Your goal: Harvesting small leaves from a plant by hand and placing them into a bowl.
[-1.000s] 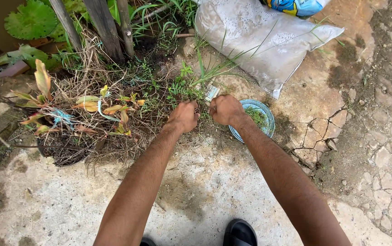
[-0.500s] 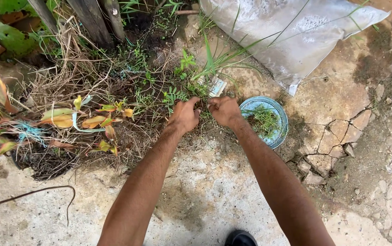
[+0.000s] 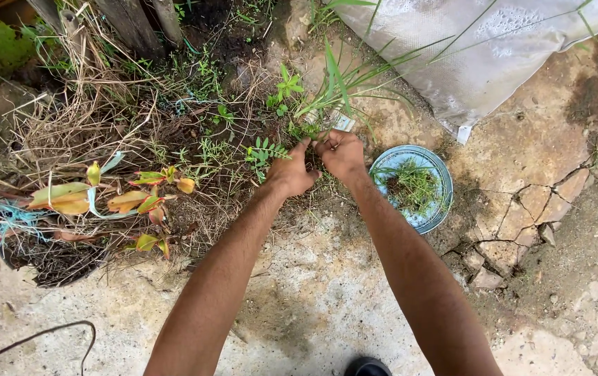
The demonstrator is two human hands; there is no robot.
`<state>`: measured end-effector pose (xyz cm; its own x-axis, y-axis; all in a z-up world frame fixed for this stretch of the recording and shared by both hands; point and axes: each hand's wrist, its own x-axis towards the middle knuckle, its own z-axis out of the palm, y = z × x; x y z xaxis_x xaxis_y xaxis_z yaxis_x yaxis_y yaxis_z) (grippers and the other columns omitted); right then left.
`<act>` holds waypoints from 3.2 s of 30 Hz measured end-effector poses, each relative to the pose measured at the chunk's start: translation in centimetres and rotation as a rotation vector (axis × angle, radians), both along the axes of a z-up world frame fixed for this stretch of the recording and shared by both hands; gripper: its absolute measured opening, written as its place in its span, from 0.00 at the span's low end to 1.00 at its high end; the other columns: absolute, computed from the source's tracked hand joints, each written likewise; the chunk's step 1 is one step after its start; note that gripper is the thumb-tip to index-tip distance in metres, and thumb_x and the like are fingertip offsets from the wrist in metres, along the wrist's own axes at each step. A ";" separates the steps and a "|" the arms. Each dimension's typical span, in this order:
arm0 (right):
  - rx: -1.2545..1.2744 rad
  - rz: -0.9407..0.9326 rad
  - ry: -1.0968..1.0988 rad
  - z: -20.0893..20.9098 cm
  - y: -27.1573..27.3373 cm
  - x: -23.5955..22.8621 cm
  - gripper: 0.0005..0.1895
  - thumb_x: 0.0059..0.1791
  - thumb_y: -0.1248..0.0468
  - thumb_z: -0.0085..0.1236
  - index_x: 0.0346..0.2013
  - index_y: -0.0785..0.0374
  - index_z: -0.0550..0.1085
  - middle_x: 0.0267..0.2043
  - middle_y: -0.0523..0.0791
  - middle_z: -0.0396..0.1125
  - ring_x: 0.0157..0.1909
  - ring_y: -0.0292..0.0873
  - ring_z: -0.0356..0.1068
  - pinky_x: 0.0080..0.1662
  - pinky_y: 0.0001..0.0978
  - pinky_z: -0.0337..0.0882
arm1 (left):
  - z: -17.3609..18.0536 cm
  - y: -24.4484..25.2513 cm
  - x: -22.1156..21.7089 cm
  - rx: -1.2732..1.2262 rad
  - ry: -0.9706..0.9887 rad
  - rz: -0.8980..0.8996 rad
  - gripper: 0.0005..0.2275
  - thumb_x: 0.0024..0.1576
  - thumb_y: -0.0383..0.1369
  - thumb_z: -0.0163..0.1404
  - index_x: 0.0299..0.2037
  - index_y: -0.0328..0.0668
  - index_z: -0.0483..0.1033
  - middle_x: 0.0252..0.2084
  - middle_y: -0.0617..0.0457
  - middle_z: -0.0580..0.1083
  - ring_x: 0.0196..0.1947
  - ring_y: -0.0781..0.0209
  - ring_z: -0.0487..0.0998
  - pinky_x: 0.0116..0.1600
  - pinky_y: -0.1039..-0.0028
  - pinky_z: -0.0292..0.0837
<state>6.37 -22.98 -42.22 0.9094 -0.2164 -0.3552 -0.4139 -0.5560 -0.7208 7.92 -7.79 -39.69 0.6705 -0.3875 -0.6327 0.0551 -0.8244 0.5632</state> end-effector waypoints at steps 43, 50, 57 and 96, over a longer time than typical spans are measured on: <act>0.083 -0.022 -0.052 -3.6 0.6 -0.1 0.05 0.52 0.66 0.57 0.41 0.58 0.78 0.42 0.42 0.74 0.39 0.36 0.75 0.44 0.29 0.79 | 0.2 0.8 0.9 -0.113 0.015 0.136 0.33 0.58 0.30 0.55 0.73 0.40 0.53 0.53 0.44 0.75 0.49 0.55 0.81 0.52 0.68 0.81; -0.022 0.099 -0.128 -3.8 0.2 -1.1 0.03 0.53 0.65 0.58 0.38 0.59 0.78 0.42 0.44 0.72 0.41 0.38 0.74 0.47 0.32 0.79 | 0.4 0.1 0.2 -0.069 0.005 0.072 0.33 0.58 0.30 0.55 0.73 0.40 0.52 0.56 0.44 0.72 0.48 0.56 0.80 0.53 0.66 0.82; -0.016 0.084 -0.056 -3.6 -0.8 -2.5 0.05 0.50 0.66 0.59 0.39 0.57 0.80 0.44 0.41 0.73 0.42 0.36 0.75 0.49 0.27 0.78 | 0.5 -0.1 -0.8 -0.042 -0.002 0.039 0.36 0.59 0.33 0.56 0.75 0.41 0.48 0.59 0.41 0.70 0.52 0.53 0.78 0.59 0.63 0.75; 0.682 -0.202 -0.593 34.8 1.5 -4.0 0.09 0.47 0.62 0.66 0.40 0.60 0.80 0.28 0.35 0.68 0.24 0.28 0.61 0.22 0.21 0.58 | 32.9 5.3 -4.3 -0.740 -1.180 0.292 0.11 0.54 0.33 0.61 0.44 0.40 0.82 0.41 0.48 0.74 0.43 0.55 0.79 0.52 0.66 0.75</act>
